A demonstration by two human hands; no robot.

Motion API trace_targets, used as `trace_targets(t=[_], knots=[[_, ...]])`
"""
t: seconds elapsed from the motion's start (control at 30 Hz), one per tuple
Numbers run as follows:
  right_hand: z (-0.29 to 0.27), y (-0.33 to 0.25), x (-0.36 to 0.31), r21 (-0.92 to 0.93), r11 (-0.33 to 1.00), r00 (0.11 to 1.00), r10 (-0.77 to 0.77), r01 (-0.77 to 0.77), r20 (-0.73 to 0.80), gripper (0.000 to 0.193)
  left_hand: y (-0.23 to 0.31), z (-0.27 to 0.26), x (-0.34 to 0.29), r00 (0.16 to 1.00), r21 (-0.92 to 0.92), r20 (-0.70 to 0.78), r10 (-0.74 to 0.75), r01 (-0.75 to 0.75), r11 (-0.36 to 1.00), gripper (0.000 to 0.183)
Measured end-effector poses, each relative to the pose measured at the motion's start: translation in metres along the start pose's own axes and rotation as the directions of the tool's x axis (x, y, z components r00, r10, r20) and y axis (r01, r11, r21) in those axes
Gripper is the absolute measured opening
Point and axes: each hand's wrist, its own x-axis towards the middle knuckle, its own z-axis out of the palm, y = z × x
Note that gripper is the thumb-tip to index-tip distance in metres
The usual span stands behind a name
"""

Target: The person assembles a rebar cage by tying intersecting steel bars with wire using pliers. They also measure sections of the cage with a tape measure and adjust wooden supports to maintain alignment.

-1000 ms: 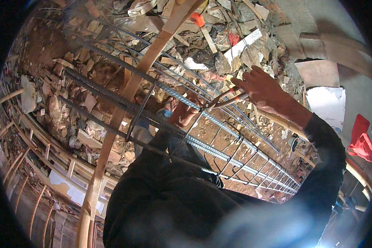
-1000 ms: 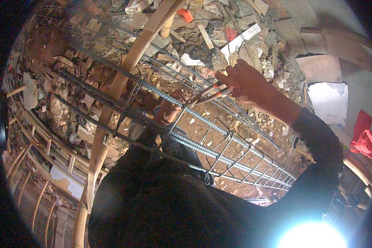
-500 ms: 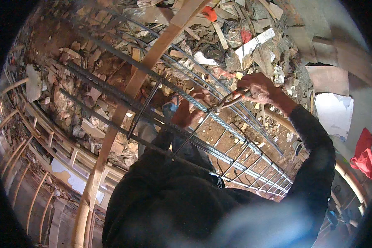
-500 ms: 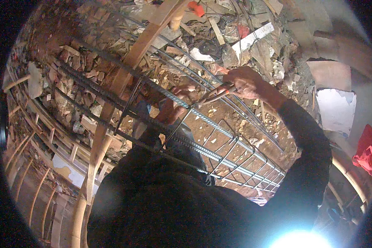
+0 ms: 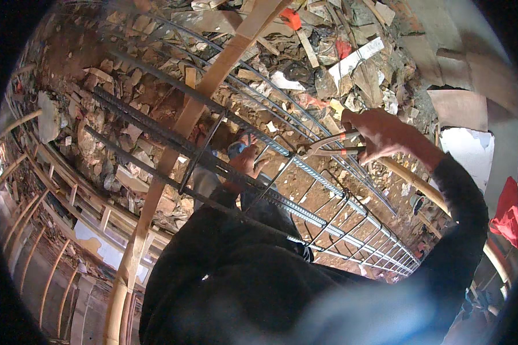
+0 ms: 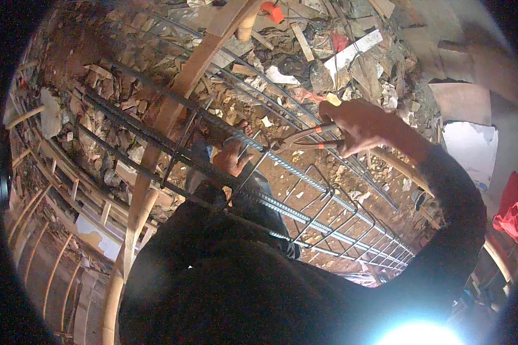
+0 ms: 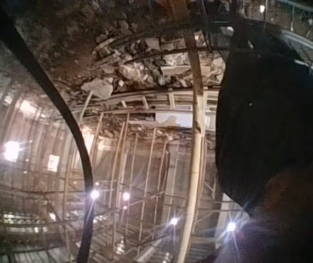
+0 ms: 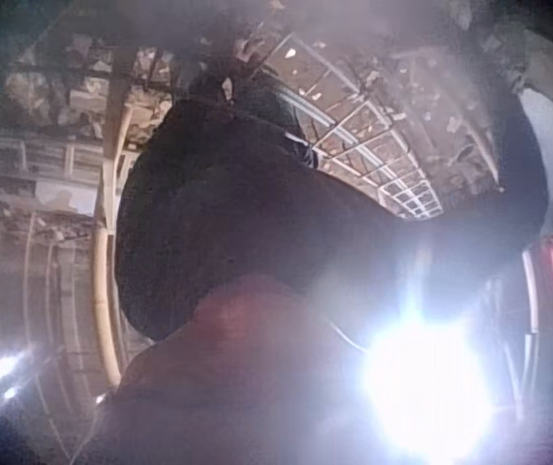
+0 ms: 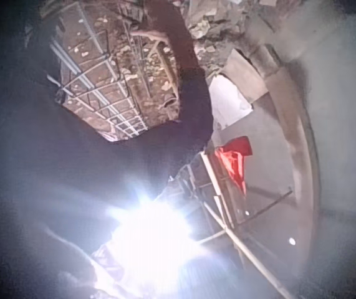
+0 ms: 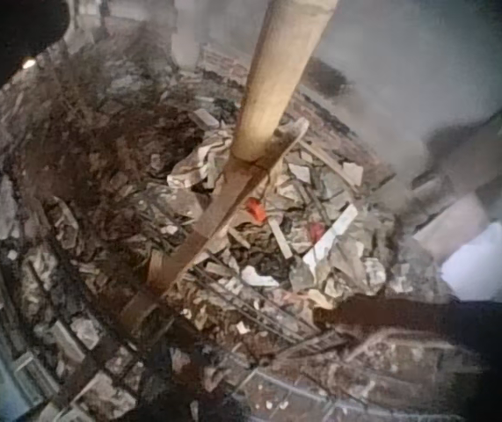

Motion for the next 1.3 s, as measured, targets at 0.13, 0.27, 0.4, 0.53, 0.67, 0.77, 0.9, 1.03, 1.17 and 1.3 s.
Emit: trace_targets(t=[0.13, 0.27, 0.4, 0.53, 0.67, 0.77, 0.9, 1.03, 1.17, 1.3], knots=[[0.018, 0.004, -0.006, -0.697, 0.713, 0.708, -0.534, 0.082, -0.463, 0.073, 0.013, -0.006, 0.023, 0.997, -0.193, 0.076, -0.015, 0.029, 0.981, 0.056], [0.03, 0.007, -0.002, -0.61, 0.789, 0.758, -0.438, 0.067, -0.483, 0.058, -0.005, 0.03, 0.017, 0.923, -0.02, 0.286, -0.257, 0.274, 0.962, 0.048], [0.021, 0.015, 0.006, -0.273, 0.945, 0.945, -0.243, 0.179, -0.22, 0.05, -0.042, 0.094, 0.002, 0.937, -0.409, -0.064, -0.344, 0.29, 0.866, 0.037], [0.016, 0.006, 0.015, -0.577, 0.811, 0.863, -0.355, 0.095, -0.359, 0.055, -0.068, 0.104, -0.013, 0.994, -0.138, 0.06, -0.087, 0.094, 0.986, 0.048], [0.019, -0.005, 0.004, -0.652, 0.758, 0.791, -0.42, 0.036, -0.445, 0.061, -0.054, 0.089, -0.009, 0.992, 0.018, -0.083, -0.094, 0.096, 0.995, 0.034], [0.02, -0.003, 0.002, -0.577, 0.815, 0.852, -0.329, 0.04, -0.406, 0.045, -0.046, 0.082, -0.003, 0.99, -0.156, -0.042, -0.133, 0.125, 0.98, 0.039], [0.021, 0.013, 0.025, -0.391, 0.907, 0.886, -0.303, 0.155, -0.352, 0.023, -0.047, 0.088, 0.004, 0.982, -0.51, 0.016, -0.188, 0.17, 0.843, 0.05], [0.024, 0.033, 0.054, -0.384, 0.897, 0.893, -0.344, 0.221, -0.289, 0.025, -0.037, 0.08, 0.008, 0.985, -0.825, -0.074, -0.154, 0.027, 0.565, 0.062], [0.035, 0.046, 0.064, -0.462, 0.844, 0.822, -0.453, 0.271, -0.345, 0.024, -0.017, 0.044, 0.017, 0.938, -0.327, 0.253, -0.238, 0.315, 0.891, 0.066], [0.042, 0.049, 0.071, -0.437, 0.861, 0.848, -0.42, 0.26, -0.323, 0.02, -0.011, 0.024, 0.025, 0.687, 0.328, 0.61, -0.394, 0.234, 0.915, 0.039]])
